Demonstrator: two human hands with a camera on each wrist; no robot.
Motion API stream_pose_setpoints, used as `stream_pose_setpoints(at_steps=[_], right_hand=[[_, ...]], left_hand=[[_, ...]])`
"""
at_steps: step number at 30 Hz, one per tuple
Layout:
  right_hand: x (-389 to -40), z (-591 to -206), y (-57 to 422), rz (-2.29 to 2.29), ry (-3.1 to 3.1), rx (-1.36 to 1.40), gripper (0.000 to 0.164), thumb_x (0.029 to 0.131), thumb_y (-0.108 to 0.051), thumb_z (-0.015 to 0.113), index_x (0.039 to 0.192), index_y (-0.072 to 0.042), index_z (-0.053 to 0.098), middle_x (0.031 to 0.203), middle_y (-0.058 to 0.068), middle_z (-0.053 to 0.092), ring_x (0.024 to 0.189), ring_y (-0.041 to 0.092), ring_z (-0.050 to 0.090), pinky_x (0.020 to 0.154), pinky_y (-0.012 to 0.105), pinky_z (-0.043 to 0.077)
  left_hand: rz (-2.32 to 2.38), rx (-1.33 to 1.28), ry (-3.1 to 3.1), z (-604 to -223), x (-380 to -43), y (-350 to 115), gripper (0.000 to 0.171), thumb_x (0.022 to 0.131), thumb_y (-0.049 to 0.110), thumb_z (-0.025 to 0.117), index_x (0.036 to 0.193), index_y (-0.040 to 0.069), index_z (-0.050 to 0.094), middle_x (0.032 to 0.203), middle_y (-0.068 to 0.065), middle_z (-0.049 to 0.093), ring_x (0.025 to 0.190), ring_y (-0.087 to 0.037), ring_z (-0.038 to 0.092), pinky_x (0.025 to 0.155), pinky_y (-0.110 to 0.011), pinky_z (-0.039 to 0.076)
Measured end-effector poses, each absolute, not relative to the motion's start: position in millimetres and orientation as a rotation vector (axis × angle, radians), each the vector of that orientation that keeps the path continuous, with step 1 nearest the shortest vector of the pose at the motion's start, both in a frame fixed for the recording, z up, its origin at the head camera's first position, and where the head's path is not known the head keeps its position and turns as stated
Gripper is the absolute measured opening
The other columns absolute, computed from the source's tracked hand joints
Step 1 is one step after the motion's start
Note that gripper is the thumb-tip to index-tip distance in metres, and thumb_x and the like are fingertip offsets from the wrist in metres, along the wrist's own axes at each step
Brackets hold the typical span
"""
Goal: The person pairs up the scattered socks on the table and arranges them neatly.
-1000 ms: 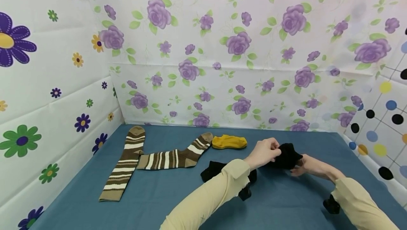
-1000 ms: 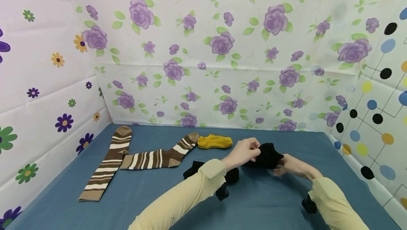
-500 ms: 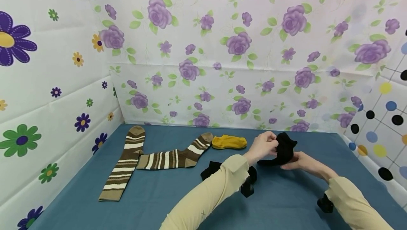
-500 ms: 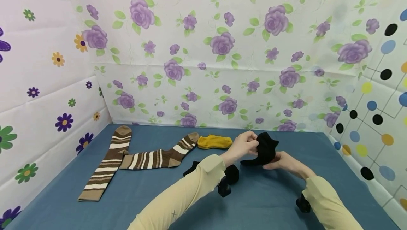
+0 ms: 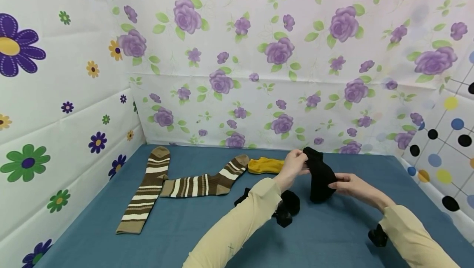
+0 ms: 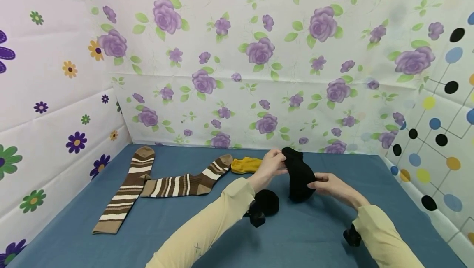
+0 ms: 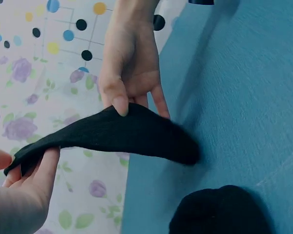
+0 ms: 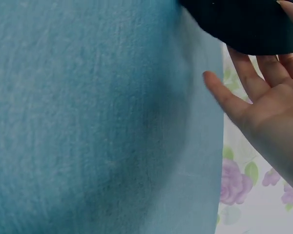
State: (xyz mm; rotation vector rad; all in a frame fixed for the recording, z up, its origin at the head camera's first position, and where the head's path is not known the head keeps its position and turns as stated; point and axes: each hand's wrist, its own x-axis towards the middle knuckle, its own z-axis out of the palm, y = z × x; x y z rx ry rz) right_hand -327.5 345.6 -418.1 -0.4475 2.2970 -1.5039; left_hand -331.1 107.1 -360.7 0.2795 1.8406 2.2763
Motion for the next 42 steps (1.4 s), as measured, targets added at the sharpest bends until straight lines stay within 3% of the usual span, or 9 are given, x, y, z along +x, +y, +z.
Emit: stream_pose_setpoints(at_steps=[4,8,15,20,25,29,33,36,42], right_hand=[[-328.5,-417.0,345.3,-1.543,2.270,-0.461,0.025,0.092,-0.020,0.055,0.097,0.004,0.050,0.100,0.023,0.049,0.106,0.031,0.048,0.090,0.049,0.036],[-328.7,-415.9,345.6,-1.584,2.213,-0.504,0.021,0.093,-0.017,0.052,0.099,0.003,0.049,0.098,0.021,0.049,0.105,0.027,0.050,0.088,0.049,0.037],[-330.3,-414.1,344.5,-1.721,2.036,-0.533,0.015,0.097,-0.010,0.044,0.108,-0.001,0.047,0.107,0.018,0.046,0.102,0.023,0.052,0.082,0.048,0.039],[-328.3,-404.4,337.0,-1.801,1.994,-0.494,0.021,0.095,-0.009,0.047,0.114,0.000,0.046,0.114,0.017,0.045,0.102,0.025,0.051,0.081,0.047,0.040],[-326.7,-398.7,331.0,-1.791,2.055,-0.451,0.031,0.093,-0.012,0.052,0.120,0.001,0.044,0.121,0.018,0.046,0.104,0.026,0.051,0.081,0.046,0.040],[-327.1,-397.3,327.8,-1.777,2.096,-0.431,0.033,0.092,-0.014,0.055,0.120,0.000,0.046,0.110,0.016,0.054,0.068,0.023,0.050,0.073,0.042,0.041],[-327.7,-396.1,325.6,-1.740,2.108,-0.473,0.031,0.092,-0.014,0.054,0.119,0.001,0.048,0.098,0.014,0.057,0.056,0.020,0.041,0.067,0.039,0.039],[-328.0,-394.8,323.4,-1.717,2.099,-0.501,0.029,0.092,-0.014,0.054,0.116,0.001,0.048,0.101,0.015,0.055,0.060,0.018,0.042,0.065,0.037,0.038],[-328.6,-393.2,319.6,-1.717,2.087,-0.528,0.023,0.092,-0.013,0.054,0.111,0.000,0.051,0.098,0.011,0.056,0.052,0.015,0.027,0.056,0.039,0.025]], left_hand=[[2.366,0.167,1.689,-366.2,-334.9,98.8,0.008,0.092,0.004,0.042,0.084,0.003,0.041,0.096,-0.012,0.048,0.076,-0.023,0.053,0.078,-0.044,0.045],[2.415,0.089,1.567,-370.6,-337.1,90.1,0.006,0.093,0.003,0.040,0.095,-0.001,0.043,0.099,-0.017,0.050,0.087,-0.030,0.056,0.083,-0.045,0.042],[2.503,0.042,1.262,-375.5,-341.4,78.1,0.055,0.090,0.000,0.037,0.140,-0.006,0.016,0.128,-0.032,0.036,0.115,-0.042,0.040,0.092,-0.048,0.034],[2.563,0.030,1.108,-375.7,-343.1,69.8,0.059,0.088,-0.001,0.038,0.139,-0.008,0.011,0.128,-0.035,0.033,0.119,-0.045,0.033,0.094,-0.048,0.030],[2.553,0.082,1.173,-377.3,-342.9,62.0,0.039,0.085,0.003,0.044,0.122,-0.009,0.040,0.104,-0.024,0.052,0.109,-0.040,0.047,0.091,-0.046,0.035],[2.541,0.117,1.238,-377.2,-344.1,55.8,0.005,0.085,0.008,0.050,0.086,0.002,0.051,0.075,-0.011,0.053,0.085,-0.029,0.060,0.084,-0.042,0.042],[2.521,0.142,1.318,-376.1,-345.3,51.0,0.013,0.086,0.009,0.055,0.073,0.007,0.051,0.064,-0.006,0.047,0.060,-0.018,0.052,0.072,-0.035,0.046],[2.486,0.146,1.357,-376.9,-345.0,48.5,0.012,0.086,0.009,0.058,0.075,0.006,0.057,0.067,-0.005,0.049,0.057,-0.016,0.046,0.064,-0.031,0.042],[2.387,0.176,1.368,-378.4,-340.7,45.9,0.020,0.085,0.009,0.064,0.101,-0.002,0.064,0.092,-0.009,0.061,0.075,-0.017,0.056,0.067,-0.029,0.044]])
